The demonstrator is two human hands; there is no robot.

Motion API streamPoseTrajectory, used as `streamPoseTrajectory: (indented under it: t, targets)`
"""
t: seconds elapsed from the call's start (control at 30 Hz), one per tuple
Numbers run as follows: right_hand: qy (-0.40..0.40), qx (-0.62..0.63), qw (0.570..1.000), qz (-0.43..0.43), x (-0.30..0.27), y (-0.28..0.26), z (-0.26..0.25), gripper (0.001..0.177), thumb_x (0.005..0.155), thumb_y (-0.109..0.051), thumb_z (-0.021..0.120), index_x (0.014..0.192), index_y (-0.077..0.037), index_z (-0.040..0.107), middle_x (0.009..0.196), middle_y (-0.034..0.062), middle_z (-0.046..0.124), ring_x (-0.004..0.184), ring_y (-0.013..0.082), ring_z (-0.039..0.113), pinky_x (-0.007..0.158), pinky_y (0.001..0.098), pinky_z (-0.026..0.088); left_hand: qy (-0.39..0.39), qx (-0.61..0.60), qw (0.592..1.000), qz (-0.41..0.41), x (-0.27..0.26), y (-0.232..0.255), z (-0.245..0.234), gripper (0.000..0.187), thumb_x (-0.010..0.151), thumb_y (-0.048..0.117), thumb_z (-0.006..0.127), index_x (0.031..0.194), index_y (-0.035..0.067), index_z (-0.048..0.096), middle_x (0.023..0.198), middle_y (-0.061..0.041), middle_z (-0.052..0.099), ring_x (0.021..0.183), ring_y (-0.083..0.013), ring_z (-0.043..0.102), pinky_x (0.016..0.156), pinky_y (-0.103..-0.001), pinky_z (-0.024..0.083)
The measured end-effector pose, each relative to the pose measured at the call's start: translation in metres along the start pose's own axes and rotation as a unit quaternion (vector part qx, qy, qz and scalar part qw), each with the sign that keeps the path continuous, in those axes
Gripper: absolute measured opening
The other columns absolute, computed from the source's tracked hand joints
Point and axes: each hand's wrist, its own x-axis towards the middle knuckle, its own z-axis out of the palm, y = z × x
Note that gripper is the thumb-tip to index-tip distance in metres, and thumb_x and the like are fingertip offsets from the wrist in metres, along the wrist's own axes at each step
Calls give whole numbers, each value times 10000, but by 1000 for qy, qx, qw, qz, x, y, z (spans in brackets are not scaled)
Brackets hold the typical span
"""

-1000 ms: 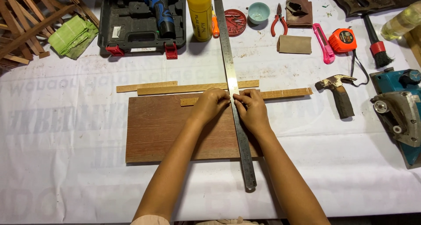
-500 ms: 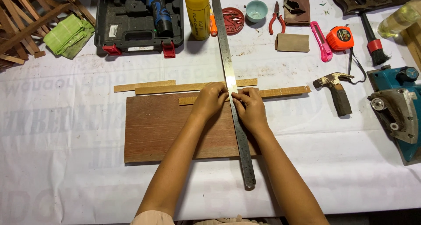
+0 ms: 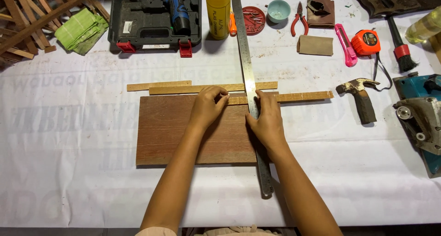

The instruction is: The recorder uses a ruler and pencil to measure and mark wood strips on a workbench.

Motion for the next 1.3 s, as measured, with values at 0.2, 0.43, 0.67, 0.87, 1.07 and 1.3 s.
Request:
streamPoseTrajectory:
  t: [0.2,0.43,0.67,0.87,1.07,1.3]
  targets:
    - [-45,34,994,93,6,-13,-1,703,774,-89,809,1408,-21,513,1227,143,603,1078,249,630,926,386,559,68,60,996,-24,-16,-32,-6,90,884,166,793,940,99,773,1010,-66,771,975,-204,707,888,-373,574]
    - [-39,59,992,100,4,-26,27,709,735,-89,815,1389,-35,545,1175,102,610,905,159,600,785,307,585,75,1,996,-52,-28,-25,-13,85,902,165,770,965,109,765,1040,-58,761,988,-191,703,890,-355,590]
    - [45,105,990,81,-4,-29,37,670,752,-61,782,1387,-19,571,1261,128,646,995,197,657,833,331,593,75,-40,996,-7,-23,-40,12,114,931,165,736,1018,94,754,1110,-66,734,1074,-211,673,953,-353,567]
    - [102,107,989,18,-6,-18,47,614,782,-47,772,1367,4,593,1281,169,639,1180,273,668,984,375,581,44,-65,997,23,-9,-28,28,112,936,159,719,1016,84,741,1104,-64,724,1076,-211,678,956,-356,572]
    - [110,70,991,-7,-8,-5,47,566,772,-50,785,1315,3,635,1249,177,643,1149,296,669,978,387,574,7,-108,994,-2,-4,-17,26,143,930,174,727,1048,99,752,1131,-64,739,1066,-204,698,962,-363,582]
    - [88,55,994,-20,-9,0,42,497,775,-47,783,1260,11,692,1264,163,635,1182,292,639,999,394,561,-67,-64,995,-40,3,-19,0,211,909,196,742,1110,131,750,1173,-66,742,1059,-195,713,940,-345,592]
